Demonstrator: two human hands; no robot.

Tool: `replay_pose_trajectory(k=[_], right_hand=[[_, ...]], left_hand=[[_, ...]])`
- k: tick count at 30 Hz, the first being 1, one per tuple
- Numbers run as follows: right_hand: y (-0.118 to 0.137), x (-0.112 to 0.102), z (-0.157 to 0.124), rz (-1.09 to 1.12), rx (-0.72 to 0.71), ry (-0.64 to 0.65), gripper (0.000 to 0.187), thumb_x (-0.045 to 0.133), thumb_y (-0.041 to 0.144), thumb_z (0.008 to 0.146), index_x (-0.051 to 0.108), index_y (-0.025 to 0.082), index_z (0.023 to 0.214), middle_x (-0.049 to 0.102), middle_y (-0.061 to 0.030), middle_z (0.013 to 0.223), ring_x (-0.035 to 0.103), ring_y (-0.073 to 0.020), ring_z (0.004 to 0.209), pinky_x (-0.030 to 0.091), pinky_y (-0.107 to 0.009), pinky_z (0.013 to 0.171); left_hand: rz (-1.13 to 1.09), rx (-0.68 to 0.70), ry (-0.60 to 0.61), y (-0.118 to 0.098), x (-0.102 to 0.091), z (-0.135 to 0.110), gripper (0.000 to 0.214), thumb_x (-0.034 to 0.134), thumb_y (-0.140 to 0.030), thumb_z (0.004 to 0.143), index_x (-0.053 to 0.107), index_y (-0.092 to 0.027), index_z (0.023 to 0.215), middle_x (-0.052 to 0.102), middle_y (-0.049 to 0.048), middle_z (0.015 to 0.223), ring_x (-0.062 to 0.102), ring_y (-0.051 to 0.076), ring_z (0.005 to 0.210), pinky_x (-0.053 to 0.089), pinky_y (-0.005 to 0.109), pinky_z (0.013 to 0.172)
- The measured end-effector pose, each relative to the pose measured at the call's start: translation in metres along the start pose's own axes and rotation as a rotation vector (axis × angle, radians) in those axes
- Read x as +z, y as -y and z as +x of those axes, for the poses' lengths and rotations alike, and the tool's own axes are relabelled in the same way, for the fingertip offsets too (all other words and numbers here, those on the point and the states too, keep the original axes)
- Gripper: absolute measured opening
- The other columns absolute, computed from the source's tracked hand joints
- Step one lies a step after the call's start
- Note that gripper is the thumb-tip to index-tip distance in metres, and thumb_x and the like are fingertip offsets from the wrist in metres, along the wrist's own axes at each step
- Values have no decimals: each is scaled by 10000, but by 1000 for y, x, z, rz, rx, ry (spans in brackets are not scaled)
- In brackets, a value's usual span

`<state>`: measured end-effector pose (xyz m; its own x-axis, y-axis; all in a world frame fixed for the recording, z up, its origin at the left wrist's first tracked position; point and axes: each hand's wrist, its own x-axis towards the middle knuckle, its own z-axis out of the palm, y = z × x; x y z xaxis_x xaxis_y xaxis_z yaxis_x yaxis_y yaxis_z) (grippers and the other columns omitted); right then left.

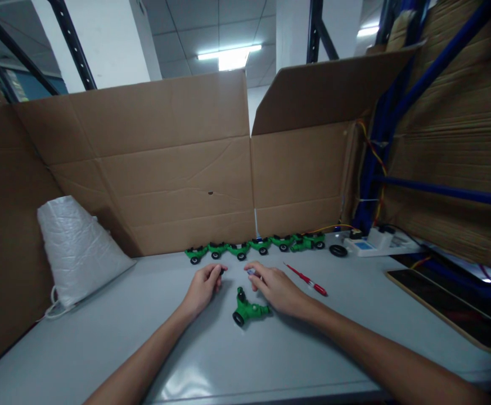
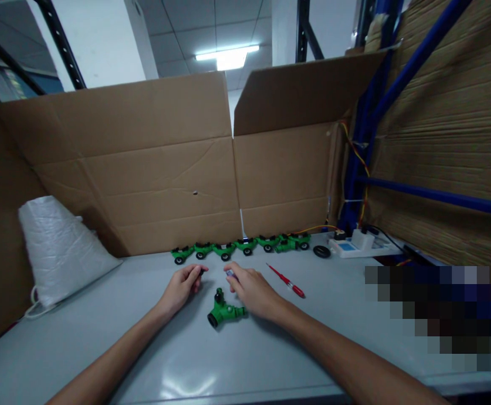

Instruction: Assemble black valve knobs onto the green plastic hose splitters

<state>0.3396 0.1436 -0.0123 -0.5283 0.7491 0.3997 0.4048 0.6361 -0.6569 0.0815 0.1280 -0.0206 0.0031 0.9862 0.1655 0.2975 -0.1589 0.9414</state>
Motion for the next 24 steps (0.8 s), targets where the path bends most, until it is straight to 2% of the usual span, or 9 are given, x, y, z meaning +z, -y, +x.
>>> replay_pose_trajectory(k=[2, 8, 10, 12, 14, 16, 20, 24], right_hand=[[0, 4, -2, -18, -24, 31, 303, 493, 277, 1075, 656, 214, 1324, 733, -20, 820, 681, -198, 744, 474, -296, 727], [12, 3, -8, 36, -181, 110, 289, 432, 230, 1099, 662, 249, 1272, 743, -59, 1118, 691, -216, 1006, 509, -321, 907], [17, 1, -9, 42, -164, 121, 245, 457, 273, 1104, 659, 242, 1240, 738, -55, 1107, 682, -217, 994, 505, -327, 908], [21, -1, -10, 45, -136, 130, 206, 585, 342, 1063, 650, 239, 1229, 733, -53, 1105, 678, -227, 994, 499, -334, 909], [25, -2, -11, 56, -129, 154, 318, 741, 378, 970, 642, 245, 1242, 729, -51, 1127, 678, -240, 1021, 494, -336, 914], [27, -2, -12, 73, -134, 177, 418, 821, 372, 901, 639, 254, 1258, 725, -50, 1159, 678, -248, 1053, 493, -336, 921], [26, -2, -12, 100, -147, 181, 401, 803, 335, 917, 643, 259, 1277, 723, -48, 1179, 688, -243, 1060, 497, -329, 918], [22, -1, -11, 97, -173, 186, 269, 746, 305, 964, 686, 252, 1221, 743, -42, 1144, 698, -234, 1030, 502, -322, 914]], left_hand=[[-1, -1, -1, 2, -2, 1, 735, 603, -795, 879, 721, -102, 1094, 505, -51, 612, 444, 117, 524, 299, 216, 481], [-45, -17, 8, 0, 0, 0, 744, 622, -819, 848, 704, -109, 1055, 548, -34, 653, 467, 114, 524, 324, 210, 464], [-58, -14, 1, -2, 1, -1, 734, 642, -802, 847, 694, -113, 1096, 549, -38, 666, 474, 113, 530, 330, 207, 465], [-65, 1, -2, -4, 1, -2, 720, 651, -782, 855, 685, -121, 1139, 524, -52, 659, 474, 112, 530, 327, 203, 465], [-64, 6, 6, -4, 0, -2, 710, 647, -775, 863, 690, -123, 1141, 497, -62, 641, 465, 111, 521, 320, 204, 461], [-54, -2, 14, -3, -1, -1, 700, 639, -770, 871, 702, -117, 1114, 487, -62, 631, 457, 109, 517, 313, 204, 460], [-59, -10, -10, -2, 0, -1, 685, 632, -738, 888, 707, -107, 1143, 504, -53, 665, 451, 102, 522, 316, 201, 463], [-66, -9, -42, -7, 0, -1, 652, 695, -667, 861, 703, -115, 1207, 555, -36, 736, 464, 91, 530, 325, 197, 466]])
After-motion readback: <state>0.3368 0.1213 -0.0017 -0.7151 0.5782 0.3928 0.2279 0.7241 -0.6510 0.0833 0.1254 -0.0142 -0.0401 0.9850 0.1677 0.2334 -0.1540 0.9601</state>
